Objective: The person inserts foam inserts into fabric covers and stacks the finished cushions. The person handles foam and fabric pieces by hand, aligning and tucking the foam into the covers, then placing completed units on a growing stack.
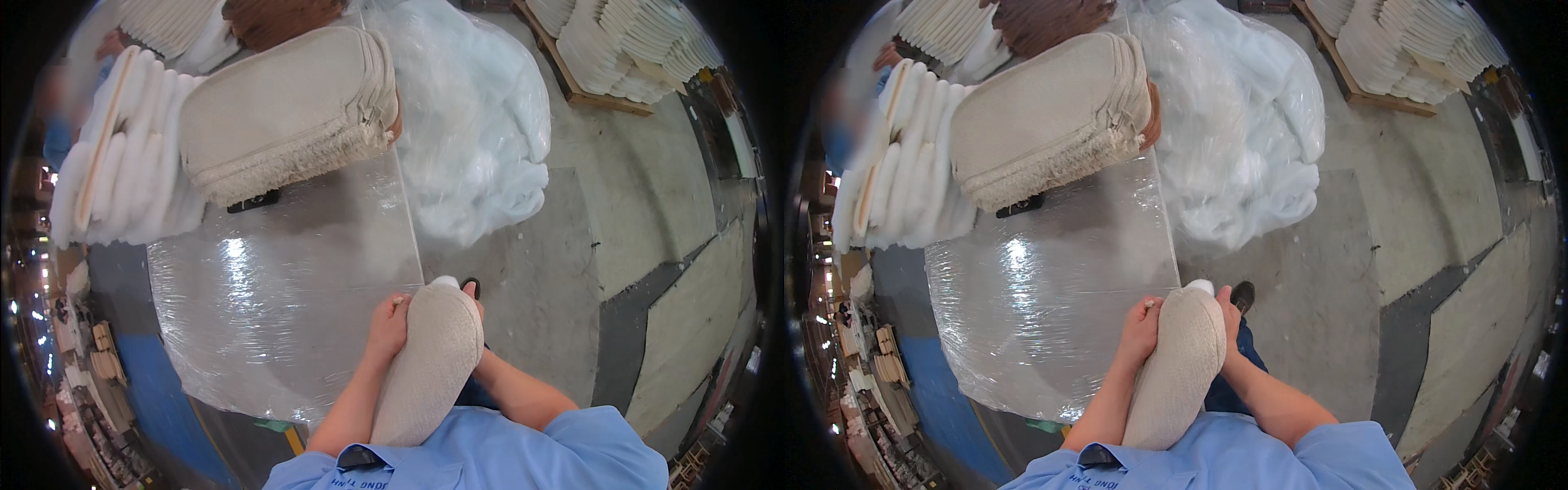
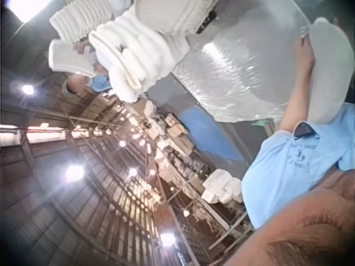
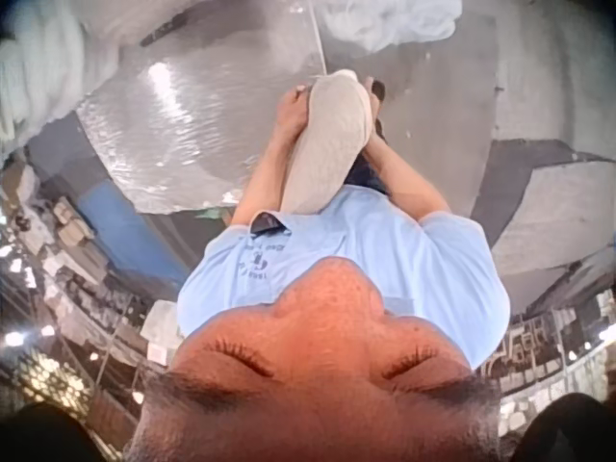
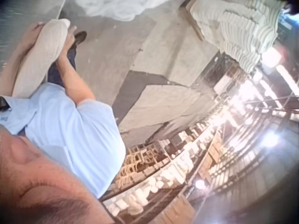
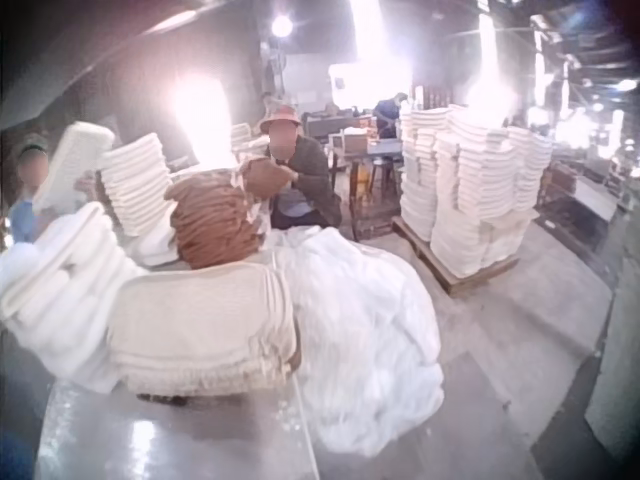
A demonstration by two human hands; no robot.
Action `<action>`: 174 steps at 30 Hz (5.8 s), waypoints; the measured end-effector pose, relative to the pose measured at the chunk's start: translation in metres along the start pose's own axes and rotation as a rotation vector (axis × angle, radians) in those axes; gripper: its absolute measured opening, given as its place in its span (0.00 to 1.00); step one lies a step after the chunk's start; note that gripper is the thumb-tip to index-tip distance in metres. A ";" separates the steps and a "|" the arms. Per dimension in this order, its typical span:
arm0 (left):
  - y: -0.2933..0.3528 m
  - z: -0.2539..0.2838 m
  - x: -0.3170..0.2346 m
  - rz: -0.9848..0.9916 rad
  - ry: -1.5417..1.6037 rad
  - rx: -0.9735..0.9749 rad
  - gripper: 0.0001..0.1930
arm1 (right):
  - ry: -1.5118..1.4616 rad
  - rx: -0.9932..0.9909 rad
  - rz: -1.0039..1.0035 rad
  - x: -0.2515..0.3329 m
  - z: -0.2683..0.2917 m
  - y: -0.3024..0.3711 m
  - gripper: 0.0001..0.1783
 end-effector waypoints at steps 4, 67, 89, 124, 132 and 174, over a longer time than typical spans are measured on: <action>-0.005 -0.006 -0.002 -0.016 0.035 -0.046 0.16 | -0.326 0.119 -0.238 -0.025 -0.011 0.006 0.34; 0.095 -0.089 -0.103 -1.009 -0.440 0.092 0.08 | 1.254 0.972 -0.023 0.118 -0.006 0.050 0.04; 0.148 -0.005 -0.078 -0.985 -0.627 -0.026 0.11 | 0.863 0.895 0.020 0.042 -0.014 0.112 0.06; 0.067 -0.029 -0.039 -0.283 -0.473 0.347 0.16 | 0.961 0.812 0.155 0.046 -0.008 0.058 0.15; 0.084 -0.057 -0.028 -0.138 -0.427 0.614 0.14 | 0.867 0.934 -0.257 0.038 0.032 0.062 0.17; 0.051 -0.148 0.011 -0.094 -0.892 0.516 0.13 | 0.295 0.209 -0.642 -0.042 0.135 0.002 0.06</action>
Point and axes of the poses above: each hand's wrist, its own y-axis away from the middle knuckle, its own z-axis out of the back of the hand, x = y × z, the point moved 8 cm from there along -y, towards the middle knuckle, and after that the axes turned 7 degrees about -x, right-handed, at the moved point
